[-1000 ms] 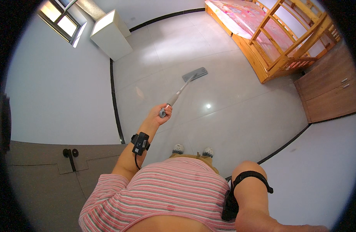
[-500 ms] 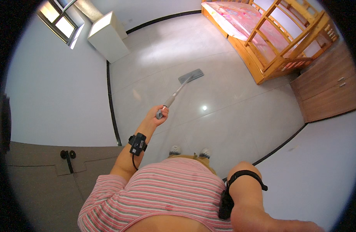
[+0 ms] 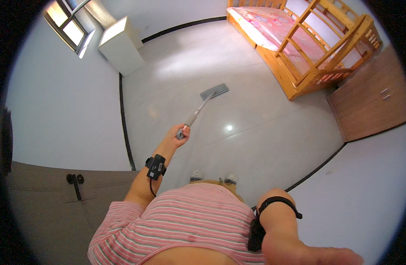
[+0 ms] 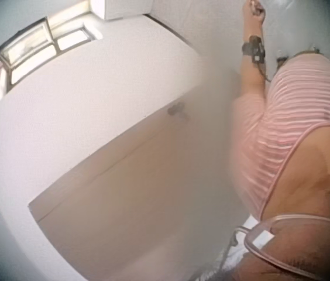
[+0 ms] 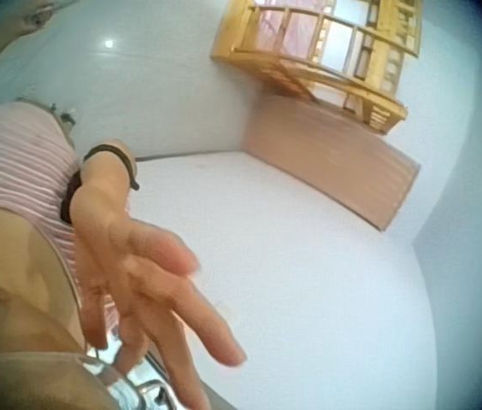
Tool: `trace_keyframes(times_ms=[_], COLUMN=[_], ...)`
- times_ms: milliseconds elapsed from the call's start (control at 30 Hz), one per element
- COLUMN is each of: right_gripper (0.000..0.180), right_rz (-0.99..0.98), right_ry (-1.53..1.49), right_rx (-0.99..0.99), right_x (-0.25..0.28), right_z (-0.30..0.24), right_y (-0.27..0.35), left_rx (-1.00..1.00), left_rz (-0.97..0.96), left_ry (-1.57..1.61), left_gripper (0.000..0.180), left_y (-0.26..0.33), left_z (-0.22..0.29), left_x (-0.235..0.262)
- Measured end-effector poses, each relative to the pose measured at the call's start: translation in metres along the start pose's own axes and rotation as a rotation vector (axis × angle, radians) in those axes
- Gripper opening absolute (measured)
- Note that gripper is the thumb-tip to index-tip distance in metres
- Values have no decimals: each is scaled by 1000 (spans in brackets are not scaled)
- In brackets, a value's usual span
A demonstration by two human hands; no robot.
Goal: The person cleans the floor of a room with a flat mop, pushing the tool across the floor and then exiting the room to mop the floor in the hallway.
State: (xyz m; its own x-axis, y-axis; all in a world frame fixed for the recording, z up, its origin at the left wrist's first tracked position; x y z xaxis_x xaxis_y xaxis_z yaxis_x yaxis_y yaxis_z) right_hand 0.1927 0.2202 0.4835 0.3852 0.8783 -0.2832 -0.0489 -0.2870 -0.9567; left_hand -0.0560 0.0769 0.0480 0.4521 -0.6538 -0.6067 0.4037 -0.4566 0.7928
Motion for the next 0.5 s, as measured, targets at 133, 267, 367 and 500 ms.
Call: trace_keyframes(times_ms=[133, 267, 367, 500], right_gripper=[43, 38, 34, 17], right_rz=[62, 34, -63, 259], right_ry=[-1100, -976, -622, -778], right_rx=[91, -28, -534, -1088], right_x=[-14, -10, 6, 8], right_z=[6, 15, 59, 132], right_y=[7, 17, 40, 87], left_rx=[-11, -32, -5, -25], left_rz=[16, 37, 22, 24], left_ry=[-8, -34, -9, -25], left_gripper=[9, 9, 9, 10], left_y=[4, 2, -2, 3], left_z=[-3, -6, -9, -2], left_x=[-3, -1, -3, 2])
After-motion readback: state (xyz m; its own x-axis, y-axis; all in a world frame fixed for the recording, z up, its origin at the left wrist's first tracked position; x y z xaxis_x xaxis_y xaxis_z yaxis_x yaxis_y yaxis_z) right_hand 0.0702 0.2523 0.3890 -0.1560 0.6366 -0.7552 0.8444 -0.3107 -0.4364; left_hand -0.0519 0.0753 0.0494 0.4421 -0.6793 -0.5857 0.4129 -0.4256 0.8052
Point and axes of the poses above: each hand's wrist, its own y-axis away from the middle knuckle, its own x-axis out of the back of the hand, z = x × y, the point moved 6 cm from there along -y, towards the middle knuckle, and after that the axes turned 12 degrees about z, right-handed, at the moved point
